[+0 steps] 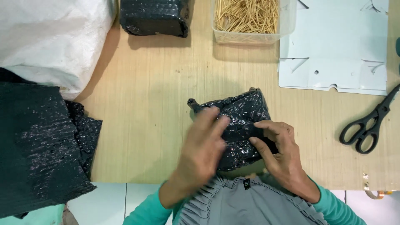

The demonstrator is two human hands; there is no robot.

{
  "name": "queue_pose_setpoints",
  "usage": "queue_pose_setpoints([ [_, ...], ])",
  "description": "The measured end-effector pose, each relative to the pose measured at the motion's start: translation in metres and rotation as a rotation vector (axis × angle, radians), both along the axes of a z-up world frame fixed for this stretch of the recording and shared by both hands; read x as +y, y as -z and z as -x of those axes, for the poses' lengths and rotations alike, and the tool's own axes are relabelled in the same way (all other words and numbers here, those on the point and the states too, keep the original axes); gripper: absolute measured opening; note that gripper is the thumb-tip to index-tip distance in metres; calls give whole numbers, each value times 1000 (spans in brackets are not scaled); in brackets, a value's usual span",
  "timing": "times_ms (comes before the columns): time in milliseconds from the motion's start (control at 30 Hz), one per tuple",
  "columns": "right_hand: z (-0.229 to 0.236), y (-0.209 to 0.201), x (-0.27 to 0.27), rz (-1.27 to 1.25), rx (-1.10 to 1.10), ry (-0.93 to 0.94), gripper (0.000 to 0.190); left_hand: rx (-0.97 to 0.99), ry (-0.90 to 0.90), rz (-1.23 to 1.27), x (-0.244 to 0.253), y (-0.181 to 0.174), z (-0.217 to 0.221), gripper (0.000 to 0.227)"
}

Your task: The person places toothpicks into a small blue container, closes it, and puts it into a white box. They then close the box and wrap it in black bubble wrap, folding the material around the box to create a sealed package.

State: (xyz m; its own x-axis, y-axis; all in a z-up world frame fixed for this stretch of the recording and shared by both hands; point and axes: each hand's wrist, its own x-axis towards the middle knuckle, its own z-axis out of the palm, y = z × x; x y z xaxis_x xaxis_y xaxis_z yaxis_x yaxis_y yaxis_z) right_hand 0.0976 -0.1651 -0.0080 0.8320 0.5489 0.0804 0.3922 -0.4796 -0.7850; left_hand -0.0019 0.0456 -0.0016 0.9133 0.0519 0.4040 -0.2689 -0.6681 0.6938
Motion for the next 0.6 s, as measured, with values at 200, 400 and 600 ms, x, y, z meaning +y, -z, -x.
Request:
queue_pose_setpoints([
  [200,1,-2,1,13,27,41,36,175,-276,316,62,29,-20,35],
  [400,1,2,-1,23,16,61,32,208,-212,654,74,54,-29,22],
  [600,2,1,0,-4,3,75,32,118,-125,856,70,75,-31,23],
])
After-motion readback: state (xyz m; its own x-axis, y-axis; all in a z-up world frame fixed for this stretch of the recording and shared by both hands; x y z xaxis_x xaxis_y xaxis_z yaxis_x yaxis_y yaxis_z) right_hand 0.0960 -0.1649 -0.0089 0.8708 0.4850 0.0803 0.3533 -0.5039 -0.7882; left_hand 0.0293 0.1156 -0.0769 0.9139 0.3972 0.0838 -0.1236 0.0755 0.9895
